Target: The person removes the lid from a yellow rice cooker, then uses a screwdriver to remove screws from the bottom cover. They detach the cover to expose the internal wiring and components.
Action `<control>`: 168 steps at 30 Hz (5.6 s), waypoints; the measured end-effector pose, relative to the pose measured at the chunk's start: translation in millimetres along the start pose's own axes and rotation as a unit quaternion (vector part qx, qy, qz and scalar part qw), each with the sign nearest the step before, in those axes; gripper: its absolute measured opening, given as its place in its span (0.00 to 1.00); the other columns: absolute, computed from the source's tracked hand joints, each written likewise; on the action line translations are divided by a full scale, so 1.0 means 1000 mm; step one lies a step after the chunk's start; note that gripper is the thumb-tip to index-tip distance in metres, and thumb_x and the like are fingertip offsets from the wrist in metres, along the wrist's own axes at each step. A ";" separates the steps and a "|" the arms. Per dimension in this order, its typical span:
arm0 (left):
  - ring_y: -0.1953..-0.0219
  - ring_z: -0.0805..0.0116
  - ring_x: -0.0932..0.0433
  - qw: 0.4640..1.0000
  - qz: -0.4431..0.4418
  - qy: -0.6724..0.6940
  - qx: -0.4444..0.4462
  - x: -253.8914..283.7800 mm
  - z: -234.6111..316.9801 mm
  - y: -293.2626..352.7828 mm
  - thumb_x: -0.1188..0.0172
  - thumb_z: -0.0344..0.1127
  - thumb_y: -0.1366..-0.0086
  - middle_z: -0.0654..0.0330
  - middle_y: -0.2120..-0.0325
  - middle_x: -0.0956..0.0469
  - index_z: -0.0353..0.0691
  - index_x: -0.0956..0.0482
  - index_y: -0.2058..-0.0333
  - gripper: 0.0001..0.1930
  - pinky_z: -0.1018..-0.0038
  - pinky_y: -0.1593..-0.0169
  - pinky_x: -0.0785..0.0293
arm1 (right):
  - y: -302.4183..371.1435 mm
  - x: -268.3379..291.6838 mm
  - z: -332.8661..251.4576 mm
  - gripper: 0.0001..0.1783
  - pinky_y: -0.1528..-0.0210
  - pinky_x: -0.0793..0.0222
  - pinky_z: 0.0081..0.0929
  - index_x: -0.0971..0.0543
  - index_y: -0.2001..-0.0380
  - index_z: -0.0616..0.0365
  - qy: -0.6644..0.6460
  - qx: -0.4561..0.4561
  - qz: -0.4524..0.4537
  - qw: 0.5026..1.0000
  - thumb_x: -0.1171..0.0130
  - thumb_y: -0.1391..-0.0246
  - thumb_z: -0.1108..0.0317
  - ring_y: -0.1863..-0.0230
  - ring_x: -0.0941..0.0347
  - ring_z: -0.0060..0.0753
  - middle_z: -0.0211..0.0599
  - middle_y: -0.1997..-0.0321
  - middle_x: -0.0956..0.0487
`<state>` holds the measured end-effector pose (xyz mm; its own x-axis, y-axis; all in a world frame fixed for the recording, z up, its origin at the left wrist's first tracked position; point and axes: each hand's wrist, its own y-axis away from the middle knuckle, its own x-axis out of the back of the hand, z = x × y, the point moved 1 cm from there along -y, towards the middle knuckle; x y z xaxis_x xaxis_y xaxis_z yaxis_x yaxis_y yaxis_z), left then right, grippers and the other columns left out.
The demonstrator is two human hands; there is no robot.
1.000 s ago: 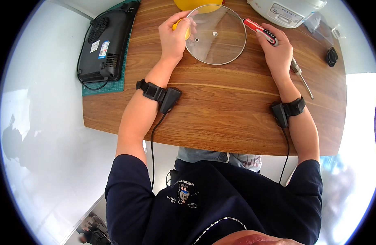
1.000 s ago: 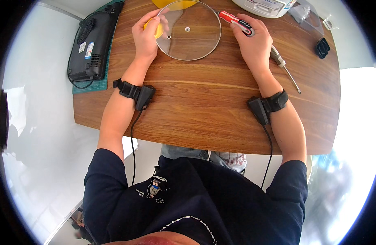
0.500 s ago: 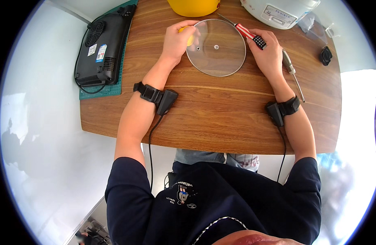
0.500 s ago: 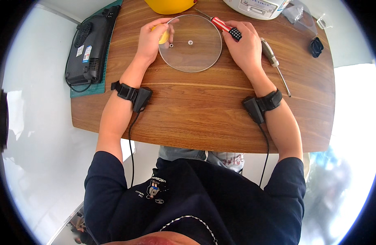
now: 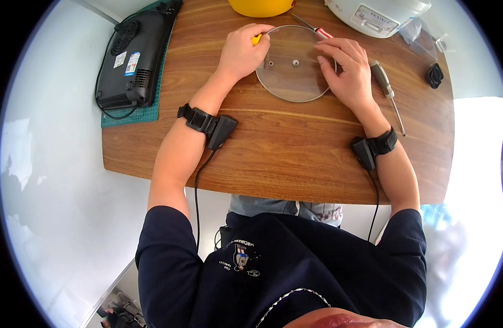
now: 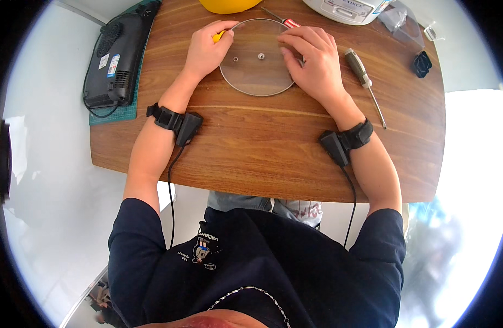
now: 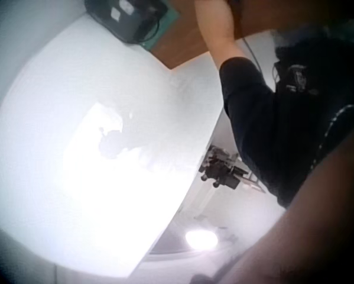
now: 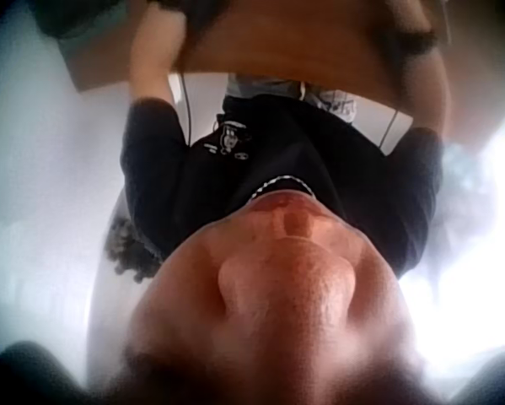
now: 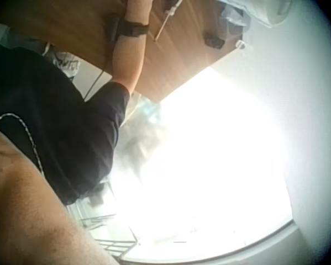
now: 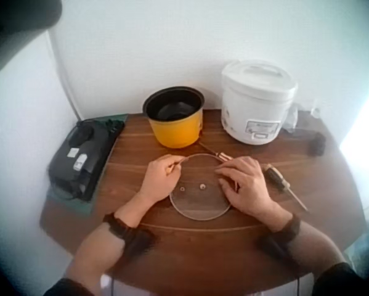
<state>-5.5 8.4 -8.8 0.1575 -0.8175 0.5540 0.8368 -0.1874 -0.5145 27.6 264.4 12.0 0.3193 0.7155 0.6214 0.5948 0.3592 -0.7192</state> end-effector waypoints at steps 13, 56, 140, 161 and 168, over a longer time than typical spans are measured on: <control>0.69 0.58 0.20 0.995 -0.004 -0.103 -0.011 0.001 0.009 0.000 0.39 0.29 0.36 0.56 0.70 0.21 0.43 0.14 0.52 0.14 0.68 0.62 0.25 | 0.005 -0.004 0.002 0.09 0.38 0.36 0.39 0.14 0.62 0.53 0.028 0.008 -0.057 0.998 0.31 0.49 0.72 0.49 0.23 0.36 0.26 0.56 0.16; 0.79 0.78 0.28 0.980 -0.015 0.128 0.150 -0.003 0.003 0.002 0.44 0.29 0.32 0.66 0.80 0.22 0.39 0.12 0.55 0.13 0.76 0.72 0.31 | 0.003 -0.004 -0.003 0.10 0.34 0.38 0.42 0.15 0.59 0.51 0.020 0.030 -0.050 0.998 0.34 0.45 0.73 0.44 0.21 0.32 0.25 0.55 0.15; 0.76 0.72 0.25 0.998 -0.019 0.019 0.064 -0.007 0.008 0.001 0.44 0.33 0.31 0.63 0.75 0.17 0.45 0.12 0.58 0.11 0.73 0.69 0.29 | 0.003 -0.019 -0.019 0.05 0.56 0.24 0.36 0.15 0.65 0.57 -0.126 -0.061 -0.141 0.980 0.33 0.47 0.74 0.60 0.22 0.42 0.36 0.63 0.18; 0.76 0.72 0.24 0.996 -0.025 0.043 0.074 -0.007 0.004 0.001 0.45 0.33 0.32 0.62 0.74 0.17 0.44 0.12 0.58 0.12 0.73 0.69 0.29 | 0.003 -0.017 -0.017 0.06 0.57 0.24 0.33 0.16 0.63 0.59 -0.145 -0.078 -0.149 0.975 0.36 0.44 0.74 0.62 0.21 0.39 0.38 0.64 0.18; 0.71 0.68 0.20 0.995 -0.038 0.020 0.085 -0.005 0.007 0.000 0.46 0.33 0.32 0.60 0.68 0.14 0.44 0.12 0.58 0.13 0.71 0.64 0.25 | -0.005 -0.002 -0.012 0.05 0.60 0.23 0.31 0.16 0.63 0.61 -0.190 -0.087 -0.213 0.954 0.35 0.43 0.74 0.64 0.20 0.37 0.37 0.65 0.18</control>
<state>-2.4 16.7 -6.9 0.0716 -0.8264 0.5586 0.9228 -0.1576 -0.3516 33.0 254.6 17.9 -0.2500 0.7041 0.6647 0.7352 0.5847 -0.3429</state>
